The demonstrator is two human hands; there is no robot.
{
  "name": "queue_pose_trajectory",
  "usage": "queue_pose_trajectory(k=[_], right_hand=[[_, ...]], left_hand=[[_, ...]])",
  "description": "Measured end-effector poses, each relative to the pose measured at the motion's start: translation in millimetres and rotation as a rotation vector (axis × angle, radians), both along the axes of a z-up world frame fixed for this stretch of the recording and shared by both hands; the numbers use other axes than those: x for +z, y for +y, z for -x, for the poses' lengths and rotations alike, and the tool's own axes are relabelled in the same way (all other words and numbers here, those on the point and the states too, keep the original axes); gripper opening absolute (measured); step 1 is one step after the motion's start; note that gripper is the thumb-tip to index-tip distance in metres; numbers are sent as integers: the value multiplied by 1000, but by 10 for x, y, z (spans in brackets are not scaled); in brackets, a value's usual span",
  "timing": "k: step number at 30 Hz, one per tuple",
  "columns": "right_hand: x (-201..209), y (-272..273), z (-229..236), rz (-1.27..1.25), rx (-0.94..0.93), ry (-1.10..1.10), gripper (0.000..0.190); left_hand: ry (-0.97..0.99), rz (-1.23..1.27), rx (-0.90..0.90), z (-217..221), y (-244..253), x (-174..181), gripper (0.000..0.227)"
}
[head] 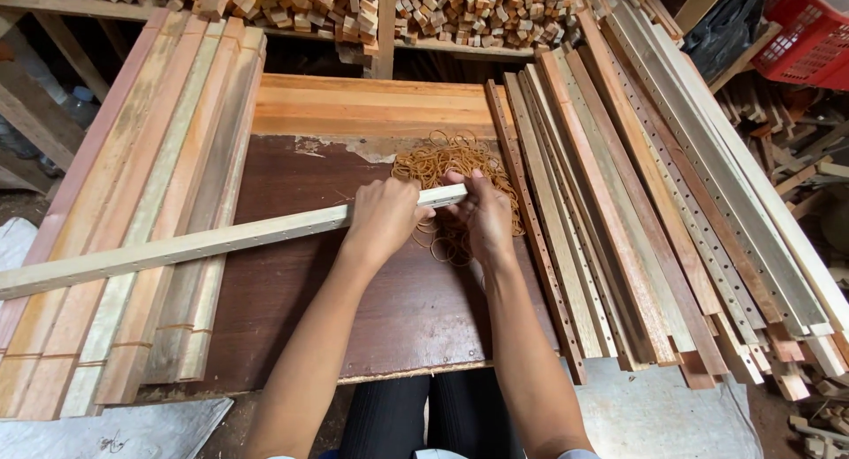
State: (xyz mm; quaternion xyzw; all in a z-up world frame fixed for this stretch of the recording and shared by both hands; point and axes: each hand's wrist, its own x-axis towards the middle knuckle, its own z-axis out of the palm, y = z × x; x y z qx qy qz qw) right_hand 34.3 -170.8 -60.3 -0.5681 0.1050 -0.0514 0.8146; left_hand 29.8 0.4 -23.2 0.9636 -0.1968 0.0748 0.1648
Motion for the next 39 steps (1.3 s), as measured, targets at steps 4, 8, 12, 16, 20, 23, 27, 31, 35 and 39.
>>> queue_pose_trajectory(k=[4,8,12,16,20,23,27,31,35,39], right_hand=[[195,-199,36,256,-38,-68,33],[63,-394,-279,598,14,-20,17],[-191,-363,-362,967,68,-45,28],[-296,-298,-368,1001,-36,-141,21],[-579,-357,-570,1083,158,-508,31],[-701,-358,-573,1097,231,-510,30],[-618,-310,-553,1085,252,-487,30],[-150,-224,-330,801,237,-450,21],[-4,-313,-322,444,-28,-289,20],[-16,-391,-348,153,-71,-163,30]], left_hand=[[-77,-25,-48,59,64,2,29],[-70,-39,-83,123,93,115,31],[-100,-47,-92,102,100,-21,31],[-122,-20,-104,127,109,30,28],[-138,-12,-113,132,138,86,28],[-125,-8,-119,163,140,88,26],[-106,-10,-97,178,150,208,25],[-131,-3,-119,191,145,165,26],[-127,10,-119,189,145,145,27],[-202,-49,-106,55,137,-57,22]])
